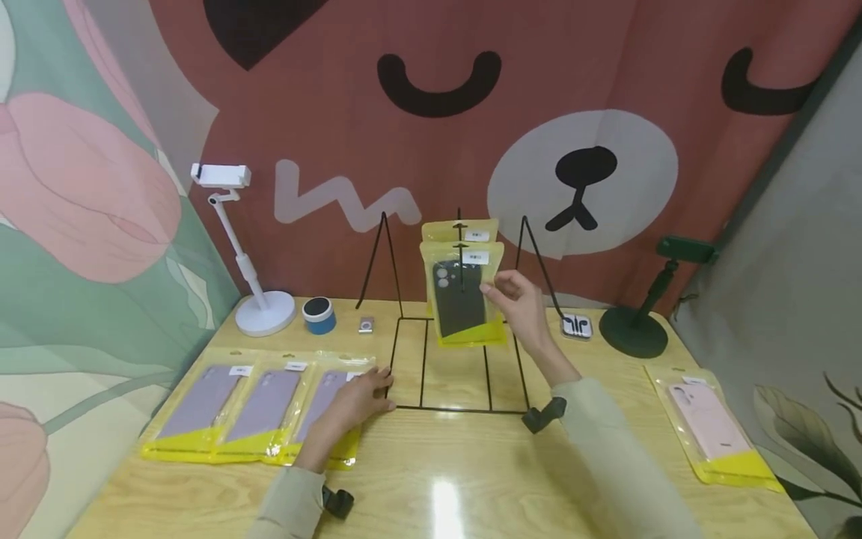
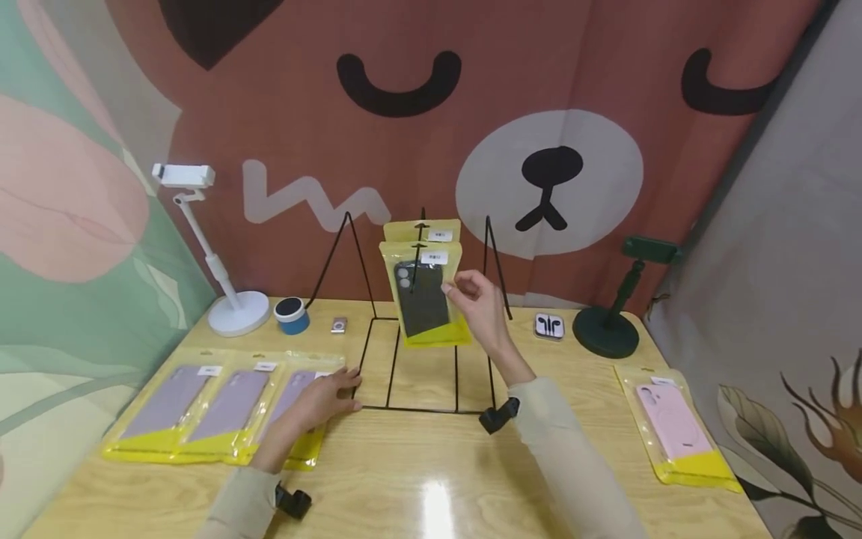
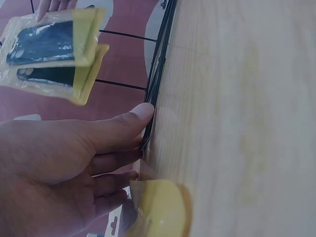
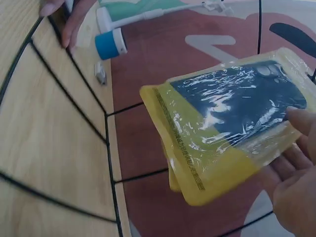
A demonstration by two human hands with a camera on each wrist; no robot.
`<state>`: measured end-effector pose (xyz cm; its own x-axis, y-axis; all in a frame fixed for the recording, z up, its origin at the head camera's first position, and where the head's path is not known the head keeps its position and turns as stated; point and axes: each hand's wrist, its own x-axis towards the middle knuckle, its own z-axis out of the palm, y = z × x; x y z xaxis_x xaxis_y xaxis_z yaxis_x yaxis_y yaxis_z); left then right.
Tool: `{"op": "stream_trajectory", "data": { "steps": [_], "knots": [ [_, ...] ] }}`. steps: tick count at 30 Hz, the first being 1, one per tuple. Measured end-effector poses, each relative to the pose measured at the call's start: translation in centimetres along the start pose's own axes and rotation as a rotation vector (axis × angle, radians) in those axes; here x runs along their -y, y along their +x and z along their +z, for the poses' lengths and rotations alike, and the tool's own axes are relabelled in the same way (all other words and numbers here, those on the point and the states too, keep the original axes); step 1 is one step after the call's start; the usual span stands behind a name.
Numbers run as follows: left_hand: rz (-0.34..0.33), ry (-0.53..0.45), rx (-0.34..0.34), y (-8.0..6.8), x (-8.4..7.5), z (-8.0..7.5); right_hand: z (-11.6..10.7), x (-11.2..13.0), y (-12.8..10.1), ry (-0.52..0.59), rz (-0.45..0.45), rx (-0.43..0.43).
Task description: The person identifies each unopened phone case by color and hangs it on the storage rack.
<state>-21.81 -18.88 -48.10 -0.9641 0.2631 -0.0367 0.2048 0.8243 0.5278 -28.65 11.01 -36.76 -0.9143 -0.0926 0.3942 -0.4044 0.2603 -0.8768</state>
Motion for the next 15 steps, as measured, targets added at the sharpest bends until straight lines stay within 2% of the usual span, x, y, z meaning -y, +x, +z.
{"op": "stream_trajectory", "data": {
  "steps": [3,6,8,10,12,13,15],
  "knots": [
    [0.017,0.005,-0.005,0.0,0.1,0.4,-1.0,0.5,-1.7,-0.058,-0.034,0.025],
    [0.022,0.002,-0.005,0.0,0.0,0.5,-3.1,0.3,-4.4,-0.165,-0.149,0.002],
    [0.019,0.002,-0.010,0.0,0.0,0.4,-5.6,-0.8,-6.3,-0.261,-0.262,-0.049],
    [0.016,0.003,-0.011,0.1,0.1,0.4,-8.8,-2.0,-7.9,-0.381,-0.308,-0.120],
    [0.010,0.005,-0.014,0.1,0.1,0.3,-12.6,-3.6,-9.2,-0.505,-0.263,-0.159],
    [0.008,0.005,-0.015,0.1,0.1,0.3,-14.7,-4.4,-9.8,-0.563,-0.211,-0.161],
    [0.002,0.008,-0.012,0.1,0.1,0.2,-18.4,-6.1,-11.0,-0.693,-0.017,-0.108]
  ]
}}
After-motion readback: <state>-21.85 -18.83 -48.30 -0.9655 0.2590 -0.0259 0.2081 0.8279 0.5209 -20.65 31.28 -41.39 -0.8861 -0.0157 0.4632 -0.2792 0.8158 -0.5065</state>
